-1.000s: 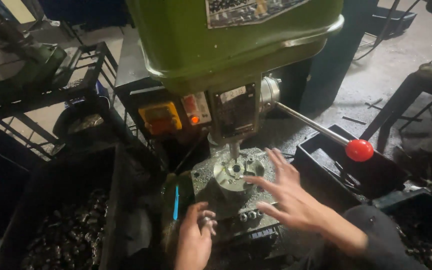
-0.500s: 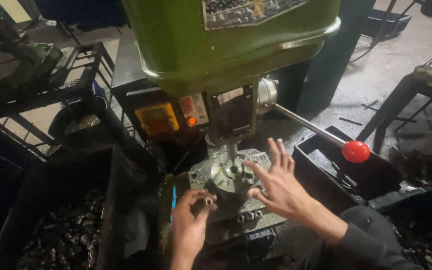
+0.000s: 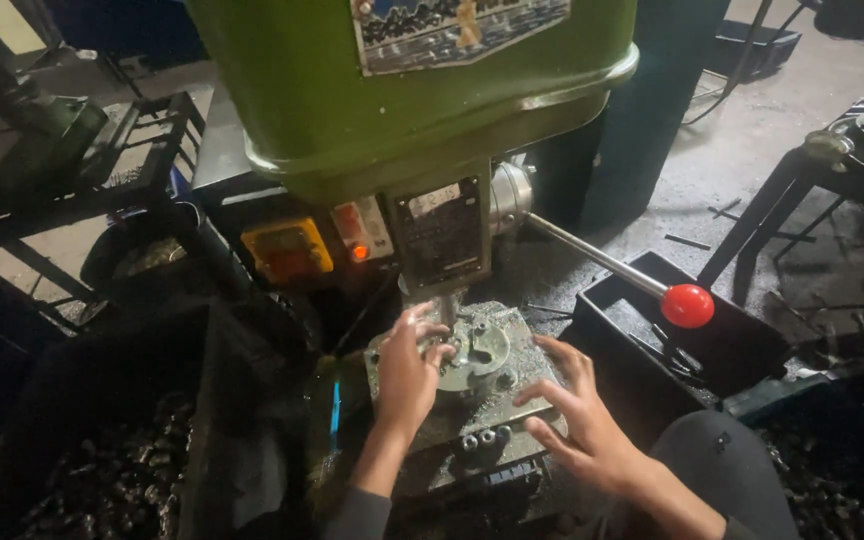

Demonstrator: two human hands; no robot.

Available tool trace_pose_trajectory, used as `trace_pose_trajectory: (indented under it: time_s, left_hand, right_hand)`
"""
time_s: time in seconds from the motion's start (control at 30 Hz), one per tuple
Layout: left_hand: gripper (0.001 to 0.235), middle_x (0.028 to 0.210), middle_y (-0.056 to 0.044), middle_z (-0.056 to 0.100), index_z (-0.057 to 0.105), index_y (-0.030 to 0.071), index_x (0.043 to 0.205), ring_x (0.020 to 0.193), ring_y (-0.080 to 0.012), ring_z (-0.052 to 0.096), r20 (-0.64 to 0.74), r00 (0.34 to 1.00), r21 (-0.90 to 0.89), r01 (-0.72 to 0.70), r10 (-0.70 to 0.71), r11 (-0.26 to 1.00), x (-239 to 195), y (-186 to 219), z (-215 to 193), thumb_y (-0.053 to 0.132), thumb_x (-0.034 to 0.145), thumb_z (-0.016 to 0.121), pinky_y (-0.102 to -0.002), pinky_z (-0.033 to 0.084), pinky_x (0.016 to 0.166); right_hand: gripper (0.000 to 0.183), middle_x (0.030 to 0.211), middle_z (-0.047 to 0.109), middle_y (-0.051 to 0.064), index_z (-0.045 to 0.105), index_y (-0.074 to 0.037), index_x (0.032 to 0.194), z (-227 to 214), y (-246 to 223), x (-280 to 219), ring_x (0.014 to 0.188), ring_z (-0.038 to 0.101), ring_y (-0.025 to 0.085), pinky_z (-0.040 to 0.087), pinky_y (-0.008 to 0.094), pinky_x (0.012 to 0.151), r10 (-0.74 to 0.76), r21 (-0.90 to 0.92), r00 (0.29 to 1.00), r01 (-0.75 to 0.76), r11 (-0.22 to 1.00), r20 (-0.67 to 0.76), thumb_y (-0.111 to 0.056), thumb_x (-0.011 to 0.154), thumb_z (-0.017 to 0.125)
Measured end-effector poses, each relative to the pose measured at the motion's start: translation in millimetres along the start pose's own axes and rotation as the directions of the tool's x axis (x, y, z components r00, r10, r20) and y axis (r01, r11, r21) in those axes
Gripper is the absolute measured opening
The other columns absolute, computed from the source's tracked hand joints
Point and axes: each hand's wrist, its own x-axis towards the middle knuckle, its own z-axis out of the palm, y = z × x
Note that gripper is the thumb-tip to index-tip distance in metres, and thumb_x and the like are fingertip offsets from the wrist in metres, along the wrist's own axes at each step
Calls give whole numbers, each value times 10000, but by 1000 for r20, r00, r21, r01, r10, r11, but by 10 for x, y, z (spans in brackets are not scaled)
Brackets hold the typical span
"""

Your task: Operating a vertical drill press to process small metal components by loading them into a jig and pulling the lever.

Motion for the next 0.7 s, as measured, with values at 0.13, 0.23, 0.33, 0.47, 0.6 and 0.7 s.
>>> trace_pose_trajectory:
  time_s: [0.13,0.23,0.33,0.47,0.6,0.7]
  left_hand:
    - [637,1302,-60,699,558,95,1380,985,-174,742,-51,985,241,-146,163,959,120,-172,29,47,798,813,-317,633,806]
    - [489,1158,51,750,656,193,1259,1220,-237,609,-37,962,352,-240,270,905,153,-245,51,162,807,839,-418,432,1058]
    - [454,1358,-137,654,686,98,1281,1192,-238,654,40,974,376,-221,222,900,165,-210,54,135,842,796,-424,441,1108]
    - [313,1112,-154,745,698,-4,1199,941,-215,724,57,965,240,-262,256,935,228,-158,84,-29,887,690,-264,638,686]
    - [293,972,-102,783,700,43,1079,755,-132,793,109,945,289,-328,310,899,315,-216,68,84,832,853,-132,665,562]
    - [488,1284,-137,679,627,35,1308,787,-139,827,115,978,68,-184,175,981,255,-223,-12,-1,844,774,-194,536,343]
  right_hand:
    - [367,1588,349,172,712,-181,1087,36,88,-168,1476,301,369,298,654,1105,136,61,989,-133,989,-53,-474,949,538]
    - [252,1539,442,147,689,-179,1090,82,144,-254,1430,388,322,296,578,1113,113,50,986,-107,993,-125,-364,962,574]
    - [257,1456,535,121,708,-142,1054,131,164,-274,1375,484,290,346,531,1088,122,100,975,-104,989,-187,-345,955,586]
    - [150,1395,566,123,691,-156,1022,156,186,-320,1317,543,279,423,508,1054,105,98,982,-90,991,-158,-243,927,614]
    - [159,1396,588,120,711,-156,1029,235,213,-397,1328,544,282,406,533,1081,109,130,980,-87,988,-167,-211,908,622]
    - [173,1378,592,127,727,-137,1012,263,219,-440,1327,545,285,441,530,1059,148,148,973,-122,981,-179,-210,890,628]
